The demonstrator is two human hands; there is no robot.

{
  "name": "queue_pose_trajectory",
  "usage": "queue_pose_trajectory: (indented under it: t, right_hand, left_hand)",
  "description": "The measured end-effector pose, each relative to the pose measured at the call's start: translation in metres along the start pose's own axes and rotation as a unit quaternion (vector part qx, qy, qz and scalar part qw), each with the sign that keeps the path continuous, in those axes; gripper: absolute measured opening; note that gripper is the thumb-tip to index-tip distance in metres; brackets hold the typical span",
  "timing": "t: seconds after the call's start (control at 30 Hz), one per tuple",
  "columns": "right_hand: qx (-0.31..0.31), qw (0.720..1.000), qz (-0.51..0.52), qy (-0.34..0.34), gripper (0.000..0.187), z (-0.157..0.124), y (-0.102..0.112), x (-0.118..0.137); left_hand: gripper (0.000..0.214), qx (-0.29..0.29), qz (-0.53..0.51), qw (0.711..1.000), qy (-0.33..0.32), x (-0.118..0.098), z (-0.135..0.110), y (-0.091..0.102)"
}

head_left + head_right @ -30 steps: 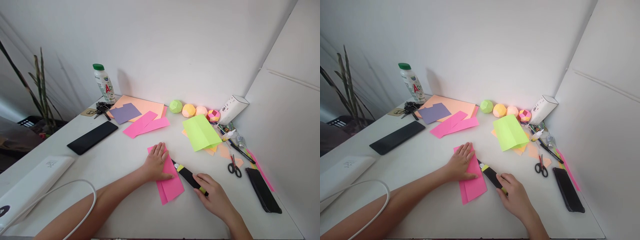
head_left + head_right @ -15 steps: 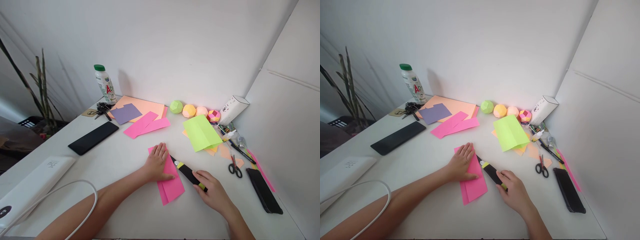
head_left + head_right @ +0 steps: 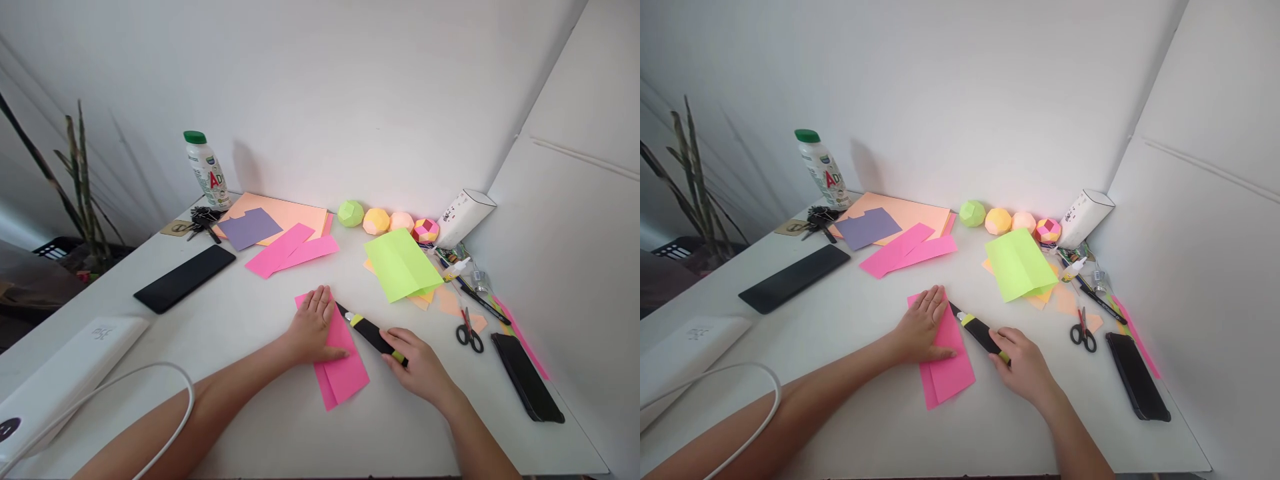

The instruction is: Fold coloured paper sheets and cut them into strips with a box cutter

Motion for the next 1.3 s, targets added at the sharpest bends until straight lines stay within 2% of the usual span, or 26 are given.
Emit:
queue_pose_trajectory:
  t: [0.17, 0.37, 0.8, 0.9, 0.97, 1.13, 1.2, 1.3]
  right_hand:
    - [0.002, 1.000, -0.009, -0.012, 0.037, 0.004, -0.001, -0.007]
    - [-0.015, 1.000, -0.018, 0.000, 0.037, 0.012, -0.005, -0.005]
    - [-0.018, 0.999, 0.029, 0.002, 0.038, 0.023, -0.013, -0.013]
    - [-0.012, 0.999, 0.048, 0.000, 0.036, 0.020, -0.008, -0.016]
    - [-0.005, 0.998, 0.065, -0.003, 0.035, 0.017, -0.005, -0.019]
    - [0.006, 0.994, 0.111, -0.023, 0.034, 0.009, 0.002, -0.027]
    - [0.007, 0.992, 0.126, -0.031, 0.035, 0.007, 0.003, -0.029]
    - [0.010, 0.989, 0.145, -0.038, 0.035, 0.006, 0.004, -0.029]
  left_hand:
    - [0.119, -0.001, 0.000, 1.000, -0.001, -0.001, 0.000, 0.000]
    - [0.119, 0.024, 0.008, 1.000, 0.005, -0.002, -0.002, 0.003]
    - [0.116, -0.061, 0.008, 0.998, -0.013, 0.004, 0.000, -0.008]
    - [0.115, -0.108, -0.033, 0.993, -0.014, 0.006, -0.002, -0.010]
    - [0.111, -0.136, -0.080, 0.987, 0.008, 0.009, -0.002, -0.010]
    - [0.079, -0.189, -0.184, 0.961, 0.087, 0.020, -0.002, -0.002]
    - [0.073, -0.200, -0.200, 0.954, 0.098, 0.025, -0.001, 0.004]
    - [0.069, -0.187, -0.246, 0.943, 0.125, 0.033, 0.002, 0.011]
Point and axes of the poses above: each hand's wrist, its own z-axis towards the middle knuckle, its own y-axis out of the back of the hand, x = y × z, the point moved 3 cm from there along z, towards the middle knuckle, and after that the axes turned 2 degrees about z, right-handed, at the moved point
